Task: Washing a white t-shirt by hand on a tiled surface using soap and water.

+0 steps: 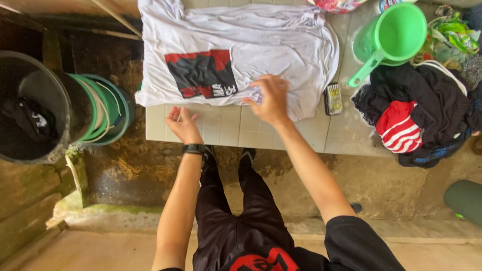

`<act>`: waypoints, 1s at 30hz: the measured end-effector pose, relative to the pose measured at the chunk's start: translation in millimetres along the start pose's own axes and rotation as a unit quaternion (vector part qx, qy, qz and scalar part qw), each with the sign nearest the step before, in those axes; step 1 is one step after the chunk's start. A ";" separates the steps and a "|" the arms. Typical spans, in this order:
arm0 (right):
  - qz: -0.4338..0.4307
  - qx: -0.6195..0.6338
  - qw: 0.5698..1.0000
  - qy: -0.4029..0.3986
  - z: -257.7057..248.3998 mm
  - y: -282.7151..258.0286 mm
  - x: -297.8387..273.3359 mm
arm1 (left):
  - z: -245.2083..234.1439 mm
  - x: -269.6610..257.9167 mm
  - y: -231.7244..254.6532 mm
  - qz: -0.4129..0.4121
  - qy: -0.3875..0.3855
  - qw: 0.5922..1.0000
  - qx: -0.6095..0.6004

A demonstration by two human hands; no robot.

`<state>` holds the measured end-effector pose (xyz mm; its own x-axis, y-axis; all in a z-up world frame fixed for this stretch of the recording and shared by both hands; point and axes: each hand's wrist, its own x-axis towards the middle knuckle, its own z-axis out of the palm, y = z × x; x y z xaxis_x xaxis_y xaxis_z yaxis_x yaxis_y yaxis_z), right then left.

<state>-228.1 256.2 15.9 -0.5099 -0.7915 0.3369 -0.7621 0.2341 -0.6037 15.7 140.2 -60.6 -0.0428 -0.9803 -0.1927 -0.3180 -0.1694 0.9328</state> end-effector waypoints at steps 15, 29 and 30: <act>0.134 0.215 0.955 -0.156 -16.2 -12.0 13.4 | 66.0 5.6 31.5 -0.370 -0.110 0.771 -0.507; 0.068 0.053 0.996 0.005 2.4 34.0 -50.6 | 52.3 34.4 24.0 -0.288 -0.111 0.605 -0.734; 0.139 0.087 0.986 0.001 6.5 39.1 -49.3 | 57.4 36.9 7.0 -0.295 -0.102 0.579 -0.753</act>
<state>-230.2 300.7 -29.1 -0.6905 -0.7092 0.1427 -0.5129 0.3409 -0.7878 -42.4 108.6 -78.7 -0.5069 -0.7007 -0.5021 0.8463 -0.5151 -0.1356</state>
